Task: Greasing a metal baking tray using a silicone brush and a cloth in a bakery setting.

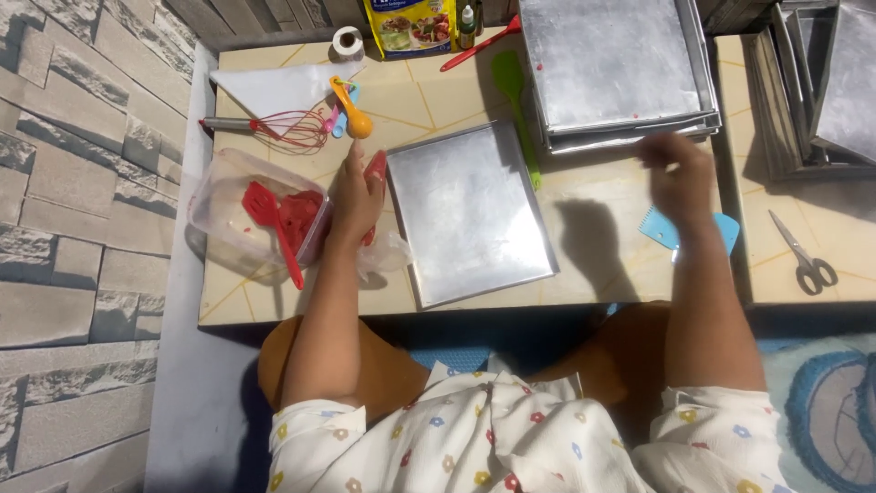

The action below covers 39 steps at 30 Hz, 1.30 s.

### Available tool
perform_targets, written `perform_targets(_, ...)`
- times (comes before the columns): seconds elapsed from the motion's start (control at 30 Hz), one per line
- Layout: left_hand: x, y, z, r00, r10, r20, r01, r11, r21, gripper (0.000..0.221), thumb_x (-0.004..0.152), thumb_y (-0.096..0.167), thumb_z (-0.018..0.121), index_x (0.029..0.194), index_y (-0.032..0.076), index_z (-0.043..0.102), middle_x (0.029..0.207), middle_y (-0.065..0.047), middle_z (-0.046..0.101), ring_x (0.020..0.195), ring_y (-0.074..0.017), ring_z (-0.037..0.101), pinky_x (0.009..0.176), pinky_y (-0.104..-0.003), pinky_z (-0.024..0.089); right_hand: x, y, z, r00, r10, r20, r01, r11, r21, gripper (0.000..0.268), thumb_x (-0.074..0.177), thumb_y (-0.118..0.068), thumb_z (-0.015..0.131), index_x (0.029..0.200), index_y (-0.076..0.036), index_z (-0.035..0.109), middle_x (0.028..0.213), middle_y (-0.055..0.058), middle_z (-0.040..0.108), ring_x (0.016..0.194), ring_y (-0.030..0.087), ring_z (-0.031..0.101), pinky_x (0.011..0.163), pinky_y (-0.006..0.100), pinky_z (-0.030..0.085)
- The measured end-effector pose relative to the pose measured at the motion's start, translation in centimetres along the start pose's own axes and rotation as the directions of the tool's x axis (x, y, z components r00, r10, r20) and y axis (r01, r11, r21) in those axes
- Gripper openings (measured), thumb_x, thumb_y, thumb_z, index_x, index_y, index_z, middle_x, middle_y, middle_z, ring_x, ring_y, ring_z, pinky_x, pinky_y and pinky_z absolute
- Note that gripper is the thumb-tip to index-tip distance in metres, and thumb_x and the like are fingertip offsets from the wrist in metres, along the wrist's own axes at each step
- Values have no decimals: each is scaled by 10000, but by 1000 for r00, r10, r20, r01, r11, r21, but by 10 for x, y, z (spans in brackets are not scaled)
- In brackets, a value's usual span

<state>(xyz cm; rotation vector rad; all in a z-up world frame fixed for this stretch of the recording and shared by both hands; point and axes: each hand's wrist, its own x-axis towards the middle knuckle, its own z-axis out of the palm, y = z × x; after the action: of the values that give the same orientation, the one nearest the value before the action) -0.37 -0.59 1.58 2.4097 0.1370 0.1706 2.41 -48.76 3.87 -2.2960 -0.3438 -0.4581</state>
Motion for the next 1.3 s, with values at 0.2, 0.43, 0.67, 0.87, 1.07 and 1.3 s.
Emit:
perform_targets(0.2,-12,17,-20,989,-32,145,31,999,14,599,1027,197,528,1573,106,300,1599,-180,372,1429,-378,404,1117,-494,398,6,65,-65,862,383,-332,-163,830,534,328,989,141,520,1033,-115,721,887,31,673,784,121,641,739,262,563)
perform_targets(0.43,-30,43,-34,825,-245,509,53,930,362,701,1032,355,500,1622,145,186,1726,-76,-30,1574,-329,27,1243,-540,151,-18,181,-124,422,850,-315,189,257,948,85,958,-85,670,1012,-40,717,835,74,683,720,130,653,577,201,463)
perform_targets(0.67,-30,39,-30,807,-282,519,44,905,423,853,982,350,632,1637,179,113,1706,-118,-173,1575,-385,-38,1242,-579,141,-17,171,-109,296,954,-50,235,-22,972,105,850,-131,655,854,-59,732,677,18,581,538,141,427,550,267,279)
perform_targets(0.87,-29,36,-30,789,-320,525,64,892,448,889,968,365,662,1641,218,100,1690,-160,-223,1575,-402,-79,1239,-585,164,-32,178,-130,270,947,-177,510,15,860,597,776,-429,497,1251,-81,598,1068,242,737,830,345,621,755,447,418)
perform_targets(1.07,-30,37,-31,792,-315,522,61,893,446,897,966,359,664,1640,213,90,1694,-169,-203,1576,-409,-62,1230,-581,189,-68,310,-155,176,951,-254,648,83,757,608,734,-344,588,1131,114,630,1037,295,706,903,389,695,814,480,554)
perform_targets(1.3,-29,31,-28,798,-313,516,58,891,450,883,962,289,680,1639,215,118,1694,-185,-188,1575,-410,-48,1233,-569,187,-89,336,-164,-187,752,-632,-288,574,767,250,749,-239,739,817,-171,509,830,50,504,753,205,417,659,374,285)
